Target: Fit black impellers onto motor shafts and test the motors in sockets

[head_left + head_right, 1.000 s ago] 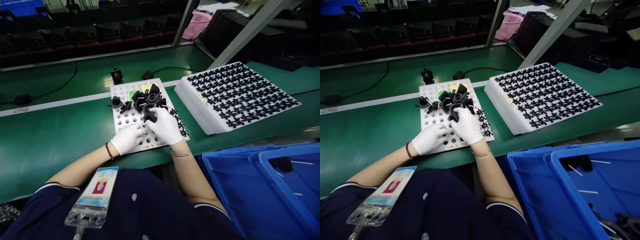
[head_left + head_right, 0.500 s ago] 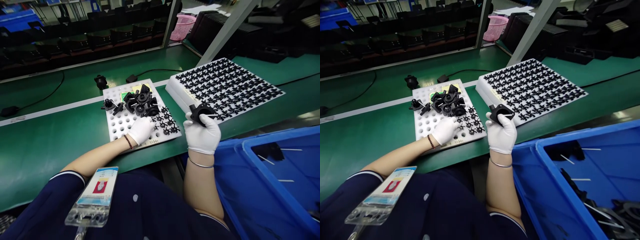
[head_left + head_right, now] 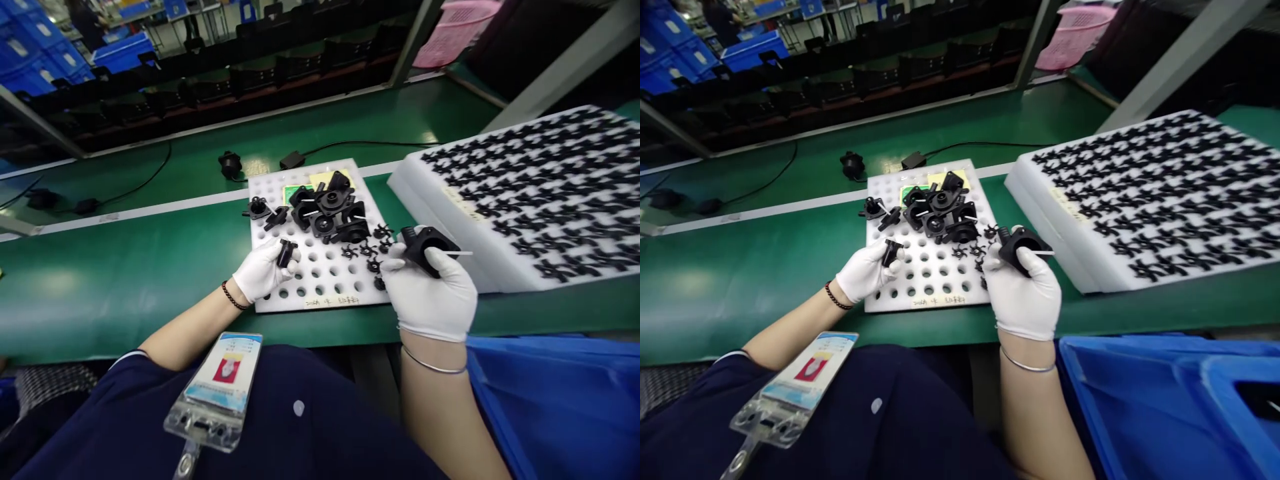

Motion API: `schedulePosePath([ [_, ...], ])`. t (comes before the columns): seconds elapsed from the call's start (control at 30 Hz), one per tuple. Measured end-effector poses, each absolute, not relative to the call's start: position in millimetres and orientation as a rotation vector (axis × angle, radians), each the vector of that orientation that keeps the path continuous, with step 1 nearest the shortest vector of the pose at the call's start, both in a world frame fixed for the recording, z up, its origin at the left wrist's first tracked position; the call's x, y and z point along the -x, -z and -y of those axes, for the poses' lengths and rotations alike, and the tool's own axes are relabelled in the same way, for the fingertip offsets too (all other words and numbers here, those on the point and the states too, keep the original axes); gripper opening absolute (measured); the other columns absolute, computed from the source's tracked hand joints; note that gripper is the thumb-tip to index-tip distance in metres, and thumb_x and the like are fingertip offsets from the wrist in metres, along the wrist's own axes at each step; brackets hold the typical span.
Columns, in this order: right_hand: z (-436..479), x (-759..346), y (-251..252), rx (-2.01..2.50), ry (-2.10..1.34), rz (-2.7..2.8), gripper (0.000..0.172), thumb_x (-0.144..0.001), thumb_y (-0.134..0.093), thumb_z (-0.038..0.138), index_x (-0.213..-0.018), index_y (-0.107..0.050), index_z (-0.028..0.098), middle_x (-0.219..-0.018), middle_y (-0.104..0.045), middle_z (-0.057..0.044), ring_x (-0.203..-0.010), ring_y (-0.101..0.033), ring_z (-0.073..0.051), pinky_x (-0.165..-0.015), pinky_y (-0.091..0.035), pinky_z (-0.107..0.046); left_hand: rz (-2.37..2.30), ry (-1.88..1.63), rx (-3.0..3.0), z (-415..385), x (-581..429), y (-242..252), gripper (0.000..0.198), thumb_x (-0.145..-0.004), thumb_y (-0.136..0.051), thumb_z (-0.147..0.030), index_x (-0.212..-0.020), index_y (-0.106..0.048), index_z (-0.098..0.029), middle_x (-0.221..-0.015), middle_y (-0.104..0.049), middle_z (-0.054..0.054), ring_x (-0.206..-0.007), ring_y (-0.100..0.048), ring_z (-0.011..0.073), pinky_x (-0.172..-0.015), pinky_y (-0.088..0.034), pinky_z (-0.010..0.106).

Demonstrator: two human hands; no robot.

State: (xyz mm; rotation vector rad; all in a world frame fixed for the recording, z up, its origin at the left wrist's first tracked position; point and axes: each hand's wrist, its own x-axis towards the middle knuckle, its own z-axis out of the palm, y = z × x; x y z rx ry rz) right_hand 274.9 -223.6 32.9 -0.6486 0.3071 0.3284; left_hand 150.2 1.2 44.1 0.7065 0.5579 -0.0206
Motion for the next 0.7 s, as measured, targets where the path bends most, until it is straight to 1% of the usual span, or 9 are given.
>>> schedulePosePath([
  [0.1,211.6,-271.3,-26.5,0.721,-0.385,-0.242,0.033,-0.076,-0.060,0.007,-0.102,-0.075,0.019,-0.115,-0.077,-0.009,-0.102,-0.079,-0.021,-0.074,-0.069,-0.028,-0.522,-0.026,-0.656,-0.4,-137.6,-43.5,0.032,-0.083,-0.083,-0.011,-0.100,-0.057,-0.017,-0.088,-0.070,0.005,-0.068,-0.066,0.0115,-0.059,-0.052,0.019],
  [0.2,207.3,-266.0,-23.6,0.775,-0.472,-0.067,0.042,-0.074,-0.070,0.008,-0.112,-0.078,0.023,-0.130,-0.076,-0.007,-0.120,-0.076,-0.025,-0.083,-0.069,-0.029,-0.455,-0.099,-0.687,0.0,-127.6,-42.6,0.053,-0.071,-0.095,-0.012,-0.106,-0.057,-0.018,-0.088,-0.071,0.003,-0.065,-0.063,0.0085,-0.060,-0.050,0.017],
  [0.27,204.0,-260.4,-25.5,0.798,-0.532,0.042,0.036,-0.080,-0.079,0.021,-0.116,-0.079,0.027,-0.137,-0.074,-0.006,-0.124,-0.074,-0.027,-0.086,-0.069,-0.031,-0.418,-0.107,-0.739,-0.8,-123.1,-39.0,0.055,-0.071,-0.099,-0.028,-0.105,-0.058,-0.018,-0.083,-0.069,0.001,-0.052,-0.052,0.0044,-0.050,-0.039,0.015],
  [0.33,197.2,-252.4,-28.1,0.815,-0.555,0.104,0.033,-0.089,-0.079,0.045,-0.118,-0.079,0.030,-0.138,-0.073,-0.005,-0.123,-0.074,-0.027,-0.089,-0.069,-0.037,-0.400,-0.081,-0.770,-1.9,-120.5,-33.2,0.054,-0.076,-0.095,-0.049,-0.101,-0.060,-0.016,-0.069,-0.062,-0.002,-0.041,-0.037,0.0021,-0.042,-0.027,0.016],
  [0.43,180.2,-236.8,-27.3,0.880,-0.522,0.126,0.044,-0.096,-0.067,0.068,-0.119,-0.078,0.032,-0.130,-0.076,-0.004,-0.112,-0.077,-0.025,-0.086,-0.070,-0.040,-0.419,-0.031,-0.766,-2.0,-118.3,-25.3,0.059,-0.082,-0.083,-0.071,-0.087,-0.059,-0.016,-0.048,-0.039,-0.010,-0.035,-0.023,0.0035,-0.039,-0.019,0.019],
  [0.47,173.9,-231.3,-25.3,0.910,-0.509,0.137,0.045,-0.098,-0.063,0.069,-0.120,-0.078,0.033,-0.127,-0.077,-0.003,-0.109,-0.078,-0.025,-0.084,-0.070,-0.040,-0.429,-0.040,-0.761,-1.4,-117.5,-23.8,0.061,-0.082,-0.082,-0.072,-0.084,-0.058,-0.017,-0.047,-0.035,-0.010,-0.036,-0.024,0.0042,-0.039,-0.019,0.020],
  [0.57,158.8,-216.5,-16.7,0.976,-0.459,0.204,0.047,-0.105,-0.053,0.068,-0.128,-0.074,0.034,-0.129,-0.076,-0.005,-0.111,-0.077,-0.027,-0.089,-0.070,-0.046,-0.442,-0.153,-0.749,1.1,-114.3,-24.0,0.059,-0.072,-0.095,-0.061,-0.089,-0.060,-0.017,-0.061,-0.051,-0.006,-0.043,-0.036,0.0043,-0.042,-0.023,0.018],
  [0.63,154.1,-209.5,-12.2,1.024,-0.385,0.262,0.048,-0.107,-0.049,0.066,-0.136,-0.070,0.035,-0.140,-0.072,-0.006,-0.123,-0.074,-0.028,-0.099,-0.067,-0.051,-0.443,-0.217,-0.739,2.1,-111.8,-26.4,0.061,-0.063,-0.104,-0.049,-0.094,-0.062,-0.017,-0.073,-0.057,-0.005,-0.049,-0.045,0.0041,-0.046,-0.030,0.018],
  [0.7,153.7,-205.0,-10.3,1.120,-0.289,0.349,0.048,-0.107,-0.053,0.063,-0.143,-0.065,0.035,-0.152,-0.064,-0.006,-0.137,-0.065,-0.030,-0.113,-0.059,-0.055,-0.443,-0.234,-0.734,2.1,-109.5,-28.8,0.061,-0.059,-0.106,-0.042,-0.099,-0.067,-0.017,-0.079,-0.060,-0.004,-0.055,-0.050,0.0048,-0.052,-0.039,0.019],
])
